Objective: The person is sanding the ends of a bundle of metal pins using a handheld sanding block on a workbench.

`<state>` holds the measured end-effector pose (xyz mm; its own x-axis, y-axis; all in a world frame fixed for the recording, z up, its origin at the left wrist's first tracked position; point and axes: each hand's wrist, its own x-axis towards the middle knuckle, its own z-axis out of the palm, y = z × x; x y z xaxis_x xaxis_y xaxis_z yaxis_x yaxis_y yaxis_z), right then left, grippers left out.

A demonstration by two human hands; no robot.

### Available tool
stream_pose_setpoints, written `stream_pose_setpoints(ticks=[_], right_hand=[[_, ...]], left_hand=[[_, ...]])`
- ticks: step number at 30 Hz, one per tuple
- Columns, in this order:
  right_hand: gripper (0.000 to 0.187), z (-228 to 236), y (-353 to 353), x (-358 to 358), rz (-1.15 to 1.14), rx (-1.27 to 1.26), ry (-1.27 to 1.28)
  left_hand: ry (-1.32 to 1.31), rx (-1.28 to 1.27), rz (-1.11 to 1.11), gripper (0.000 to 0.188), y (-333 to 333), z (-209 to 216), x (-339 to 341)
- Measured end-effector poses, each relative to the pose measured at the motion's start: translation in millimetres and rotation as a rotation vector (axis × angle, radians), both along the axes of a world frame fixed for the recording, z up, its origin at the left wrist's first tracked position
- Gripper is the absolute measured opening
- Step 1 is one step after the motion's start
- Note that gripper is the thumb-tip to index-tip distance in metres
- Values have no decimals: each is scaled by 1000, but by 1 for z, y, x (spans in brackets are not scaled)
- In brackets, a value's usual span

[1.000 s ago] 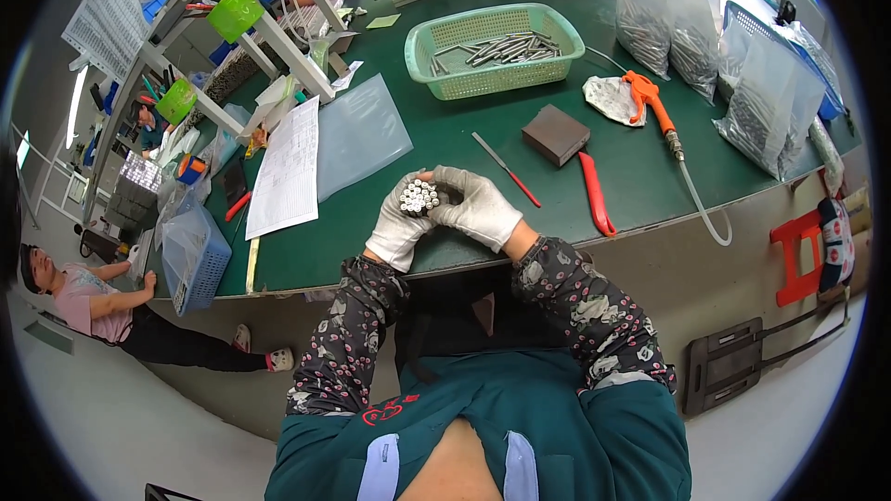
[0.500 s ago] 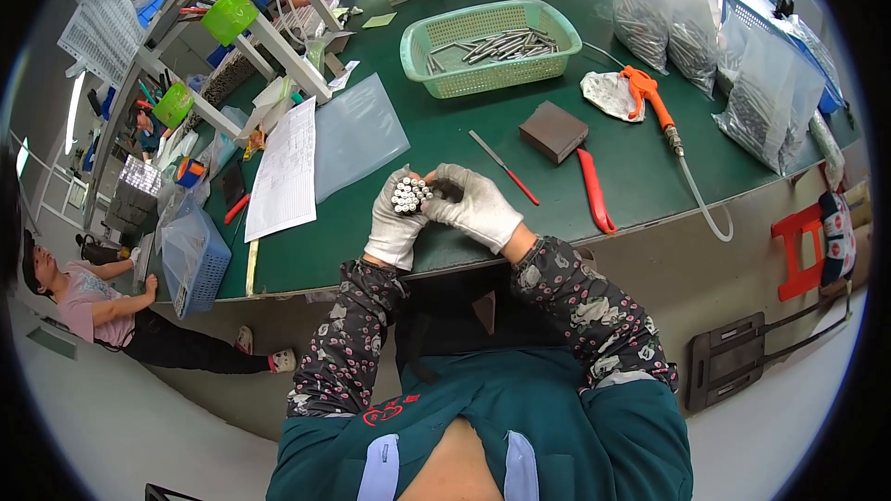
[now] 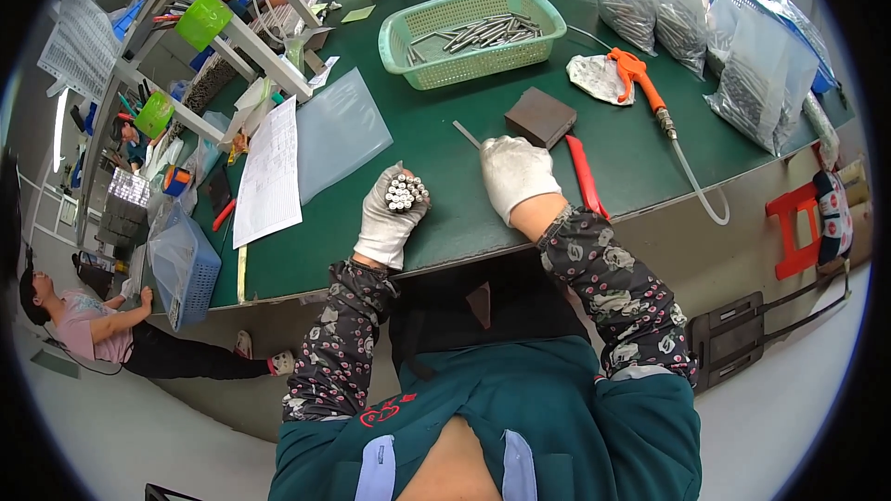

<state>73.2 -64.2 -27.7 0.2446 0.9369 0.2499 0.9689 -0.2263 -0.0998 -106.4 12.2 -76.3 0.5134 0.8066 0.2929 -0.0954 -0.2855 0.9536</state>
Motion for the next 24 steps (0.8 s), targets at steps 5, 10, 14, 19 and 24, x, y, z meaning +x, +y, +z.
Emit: stream_pose_setpoints(ticks=[5, 10, 14, 19, 24], right_hand=[[10, 12, -8, 4, 42, -104, 103], [18, 16, -27, 9, 115, -184, 234], [27, 11, -40, 6, 103, -103, 408], [38, -1, -57, -19, 109, 101, 755], [37, -18, -71, -61, 55, 279, 1323]], left_hand=[[50, 89, -27, 40, 4, -9, 0], [47, 67, -40, 39, 9, -14, -3], [85, 108, 17, 40, 6, -11, 0], [161, 242, 98, 43, 4, -9, 2], [217, 408, 237, 37, -3, -2, 2]])
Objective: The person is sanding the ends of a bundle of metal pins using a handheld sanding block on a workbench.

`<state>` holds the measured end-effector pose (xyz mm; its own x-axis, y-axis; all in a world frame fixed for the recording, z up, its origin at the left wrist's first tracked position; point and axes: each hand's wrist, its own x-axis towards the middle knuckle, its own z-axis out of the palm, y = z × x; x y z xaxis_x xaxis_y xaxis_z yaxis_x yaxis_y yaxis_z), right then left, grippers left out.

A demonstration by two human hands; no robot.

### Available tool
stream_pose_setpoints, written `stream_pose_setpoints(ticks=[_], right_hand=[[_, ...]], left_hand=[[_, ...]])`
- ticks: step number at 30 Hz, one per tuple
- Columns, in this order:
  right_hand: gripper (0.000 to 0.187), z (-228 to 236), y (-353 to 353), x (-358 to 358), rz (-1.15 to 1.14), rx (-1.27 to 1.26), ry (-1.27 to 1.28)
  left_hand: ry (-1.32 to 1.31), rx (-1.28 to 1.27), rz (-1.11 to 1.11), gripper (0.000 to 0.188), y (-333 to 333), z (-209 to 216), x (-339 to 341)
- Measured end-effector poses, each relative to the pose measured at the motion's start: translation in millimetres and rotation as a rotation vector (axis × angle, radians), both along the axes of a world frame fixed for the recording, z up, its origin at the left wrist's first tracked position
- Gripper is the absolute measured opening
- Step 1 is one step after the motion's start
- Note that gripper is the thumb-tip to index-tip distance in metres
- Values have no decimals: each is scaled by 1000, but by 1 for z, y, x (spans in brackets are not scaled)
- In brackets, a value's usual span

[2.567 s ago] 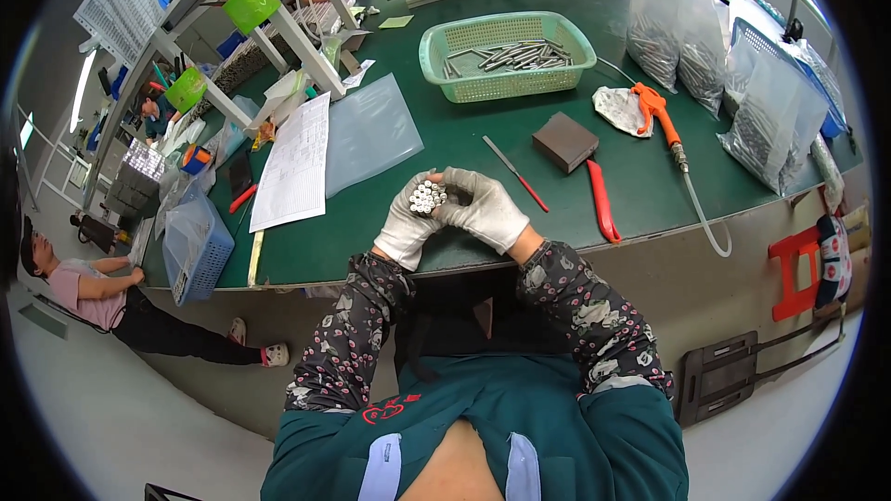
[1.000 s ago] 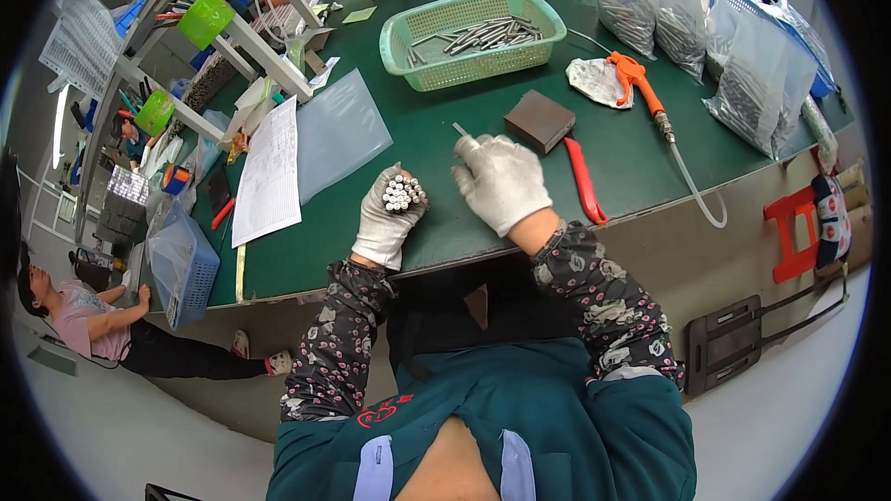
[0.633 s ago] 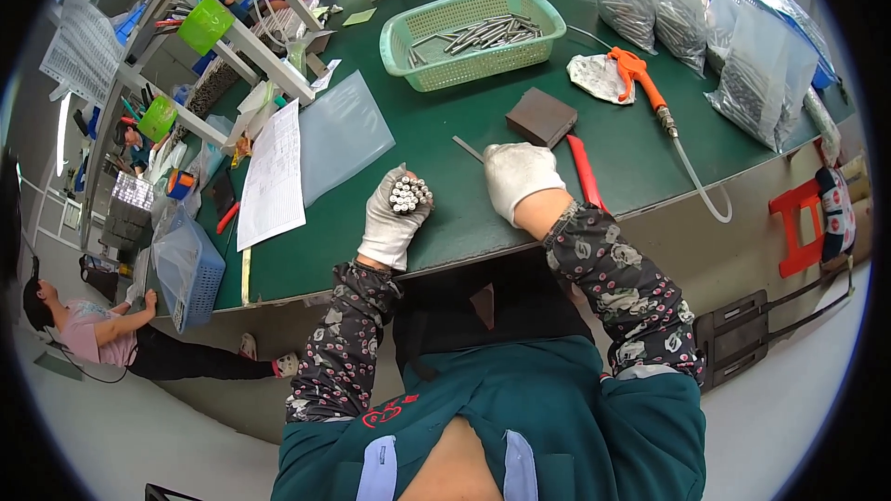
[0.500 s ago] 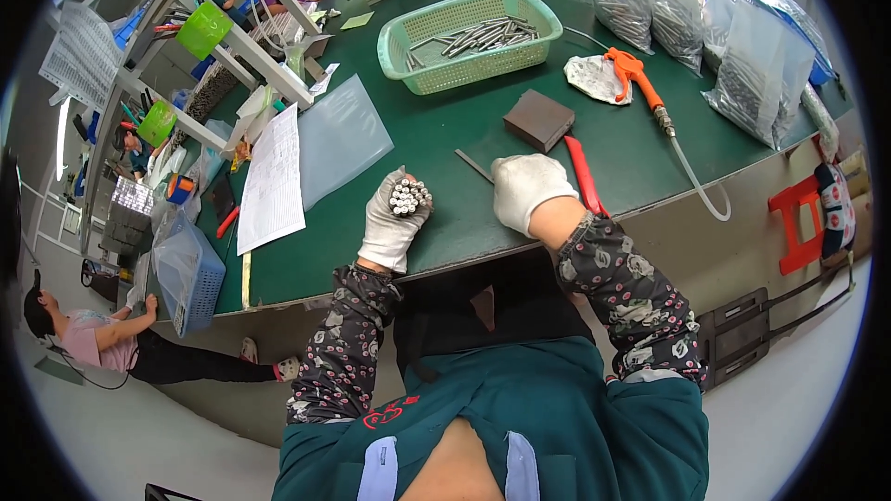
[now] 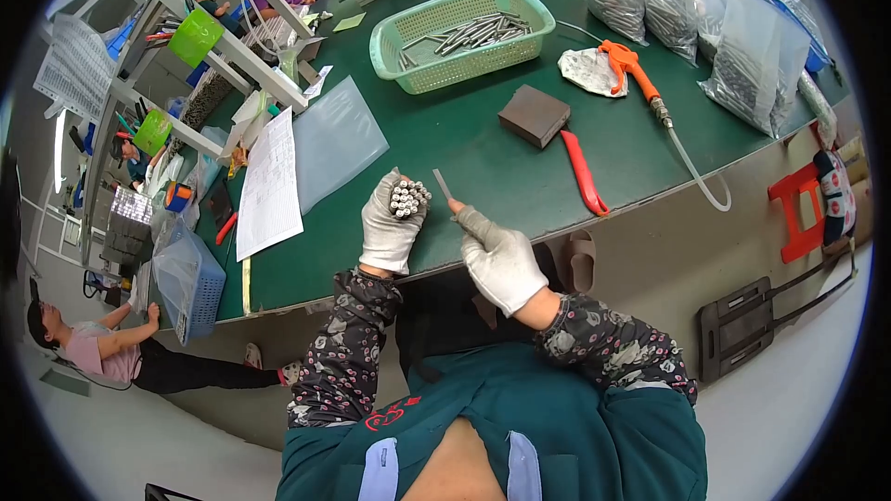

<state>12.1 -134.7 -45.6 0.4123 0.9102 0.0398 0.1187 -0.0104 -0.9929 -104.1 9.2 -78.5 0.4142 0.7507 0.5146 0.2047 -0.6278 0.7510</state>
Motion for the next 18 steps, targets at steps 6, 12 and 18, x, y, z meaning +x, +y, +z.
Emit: stream_pose_setpoints(ticks=[6, 12, 18], right_hand=[[42, -8, 3, -17, 11, 19, 193], [41, 3, 4, -24, -66, 33, 396], [42, 10, 1, -25, -58, -71, 451]], left_hand=[[111, 265, 99, 32, -6, 17, 3], [178, 420, 86, 34, -9, 23, 2], [164, 402, 115, 26, -11, 24, 4]])
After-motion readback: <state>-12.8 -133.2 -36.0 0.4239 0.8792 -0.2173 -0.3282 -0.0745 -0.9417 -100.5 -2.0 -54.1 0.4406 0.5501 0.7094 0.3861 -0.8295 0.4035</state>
